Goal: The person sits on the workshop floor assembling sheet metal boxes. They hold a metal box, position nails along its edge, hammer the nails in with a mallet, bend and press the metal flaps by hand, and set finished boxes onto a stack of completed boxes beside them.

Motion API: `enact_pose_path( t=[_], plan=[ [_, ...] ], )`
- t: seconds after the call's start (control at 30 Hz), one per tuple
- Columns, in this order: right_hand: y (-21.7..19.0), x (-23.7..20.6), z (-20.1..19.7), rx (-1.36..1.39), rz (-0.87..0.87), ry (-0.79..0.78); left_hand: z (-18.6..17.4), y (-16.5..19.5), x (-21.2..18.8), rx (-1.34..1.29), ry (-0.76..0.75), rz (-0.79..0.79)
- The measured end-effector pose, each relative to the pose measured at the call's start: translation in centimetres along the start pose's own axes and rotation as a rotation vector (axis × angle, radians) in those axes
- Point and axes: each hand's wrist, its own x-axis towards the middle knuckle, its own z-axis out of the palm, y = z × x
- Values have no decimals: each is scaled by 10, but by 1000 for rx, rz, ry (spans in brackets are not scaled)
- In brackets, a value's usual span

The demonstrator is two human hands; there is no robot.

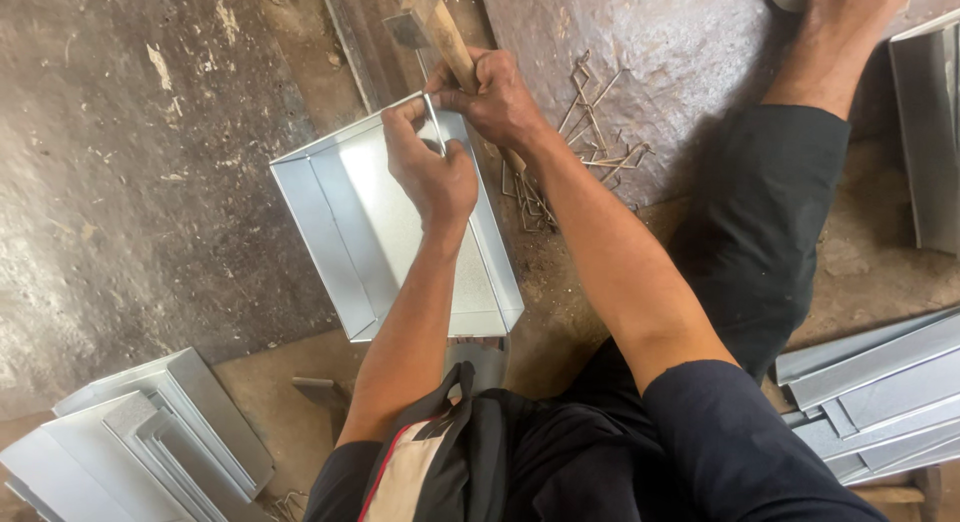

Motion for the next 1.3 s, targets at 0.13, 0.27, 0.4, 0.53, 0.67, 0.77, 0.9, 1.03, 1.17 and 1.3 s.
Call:
enact_pose_path(
  t=[0.13,0.27,0.4,0.53,0.67,0.77,0.9,1.03,1.17,1.3],
  plan=[
    [-2,-5,-3,-21,-81,-13,3,-6,-4,-29,36,11],
    [-2,-6,1,-34,-93,4,6,-18,-4,-410,-38,-257],
    [-1,-20,-3,-104,62,113,7,-30,-3,-667,-113,-261],
    [-4,-68,-25,-777,-229,297,6,-35,-3,-643,-82,-359],
    [-11,-127,-28,-448,370,283,3,-35,1,-279,-115,-347],
    [-9,-174,-17,-21,510,257,-1,-37,9,-143,-214,-340],
    [7,-204,1,207,495,235,3,-45,22,-227,-167,-246],
    [13,-228,-1,367,558,192,13,-55,24,-320,-173,-281],
    [6,-256,-9,124,560,130,13,-56,23,-311,-173,-251],
    [-7,-281,-17,152,590,301,-25,-49,8,-522,-425,-194]
  ],
)
